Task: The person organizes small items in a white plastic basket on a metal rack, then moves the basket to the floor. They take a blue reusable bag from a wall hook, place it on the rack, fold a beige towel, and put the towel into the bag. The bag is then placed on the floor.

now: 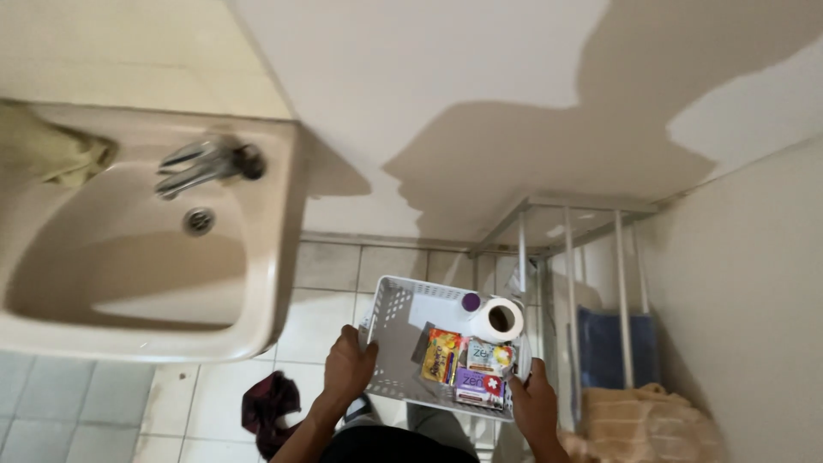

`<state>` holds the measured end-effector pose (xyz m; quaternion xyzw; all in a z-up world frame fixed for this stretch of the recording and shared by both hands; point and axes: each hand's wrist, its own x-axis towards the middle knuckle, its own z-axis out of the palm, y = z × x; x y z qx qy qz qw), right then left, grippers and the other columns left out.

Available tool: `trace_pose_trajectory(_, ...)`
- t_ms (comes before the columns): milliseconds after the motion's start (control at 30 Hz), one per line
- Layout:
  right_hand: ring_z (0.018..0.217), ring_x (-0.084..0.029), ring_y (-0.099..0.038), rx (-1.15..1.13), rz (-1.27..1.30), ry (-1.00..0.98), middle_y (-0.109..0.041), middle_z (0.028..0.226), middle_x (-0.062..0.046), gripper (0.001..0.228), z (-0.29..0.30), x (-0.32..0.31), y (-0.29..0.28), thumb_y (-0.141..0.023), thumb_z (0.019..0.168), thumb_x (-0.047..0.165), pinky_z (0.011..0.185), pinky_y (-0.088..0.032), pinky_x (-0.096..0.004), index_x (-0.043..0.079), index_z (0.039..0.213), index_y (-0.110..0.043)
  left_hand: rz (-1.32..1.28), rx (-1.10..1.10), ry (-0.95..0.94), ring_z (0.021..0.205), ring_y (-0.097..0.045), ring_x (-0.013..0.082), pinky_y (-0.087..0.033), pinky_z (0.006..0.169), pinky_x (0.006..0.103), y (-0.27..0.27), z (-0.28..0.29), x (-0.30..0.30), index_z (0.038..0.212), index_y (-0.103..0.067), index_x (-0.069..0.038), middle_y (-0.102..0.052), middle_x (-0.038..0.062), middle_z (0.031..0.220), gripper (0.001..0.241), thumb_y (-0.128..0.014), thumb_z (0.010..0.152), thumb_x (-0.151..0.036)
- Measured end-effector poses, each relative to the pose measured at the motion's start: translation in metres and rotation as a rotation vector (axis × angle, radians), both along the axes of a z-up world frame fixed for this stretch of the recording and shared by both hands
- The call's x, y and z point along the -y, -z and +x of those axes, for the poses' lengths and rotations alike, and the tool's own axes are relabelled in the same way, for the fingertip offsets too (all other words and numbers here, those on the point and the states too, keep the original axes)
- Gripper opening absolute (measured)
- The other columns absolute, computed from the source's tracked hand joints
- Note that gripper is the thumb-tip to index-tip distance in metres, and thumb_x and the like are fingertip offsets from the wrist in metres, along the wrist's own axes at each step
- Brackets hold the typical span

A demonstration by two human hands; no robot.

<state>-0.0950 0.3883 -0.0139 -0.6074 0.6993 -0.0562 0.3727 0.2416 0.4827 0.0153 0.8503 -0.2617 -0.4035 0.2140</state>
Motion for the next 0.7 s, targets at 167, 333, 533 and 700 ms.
trace_pose_trajectory(167,0.073,-0.028,-0.07,0.243,-0.011,0.107,-0.074,0.085,-0.018,0.031,0.027,-0.068,0.017,-0.067,0.092,0.019,0.067,-0.053,-0.042,0.003,0.117,-0.057,-0.06,0.032,0.05,0.09,-0.07,0.0495,-0.055,0.08,0.0548,0.03,0.03,-0.049,0.104,-0.053,0.006,-0.069,0.032,0.099,0.04,-0.07,0.086,-0.025)
trace_pose_trajectory(333,0.08,-0.021,-0.073,0.304,0.092,0.183,-0.077,0.099,-0.013,0.034,0.049,-0.136,0.027,-0.066,0.092,0.009,0.071,-0.056,-0.036,0.004,0.124,-0.056,-0.062,0.037,0.131,0.093,-0.068,0.0512,-0.055,0.081,0.0555,0.055,0.059,-0.101,0.107,-0.053,0.006,-0.068,0.033,0.1,0.041,-0.069,0.088,-0.027)
trace_pose_trajectory(533,0.092,-0.02,-0.071,0.575,0.152,0.239,-0.076,0.103,-0.016,0.032,0.046,-0.198,0.092,-0.07,0.089,0.008,0.078,-0.057,-0.035,-0.001,0.119,-0.062,0.104,0.011,0.206,0.099,-0.067,0.0501,-0.053,0.086,0.0554,0.078,0.086,-0.162,0.109,-0.055,0.0,-0.07,0.033,0.1,0.04,-0.067,0.089,-0.032)
trace_pose_trajectory(700,0.096,-0.02,-0.072,0.466,0.179,0.158,-0.076,0.101,-0.009,0.035,0.064,-0.208,0.078,-0.073,0.087,0.01,0.08,-0.056,-0.031,0.003,0.119,-0.062,0.09,0.018,0.178,0.096,-0.068,0.05,-0.054,0.083,0.0547,0.135,0.08,-0.226,0.113,-0.057,-0.001,-0.072,0.029,0.103,0.042,-0.069,0.088,-0.032)
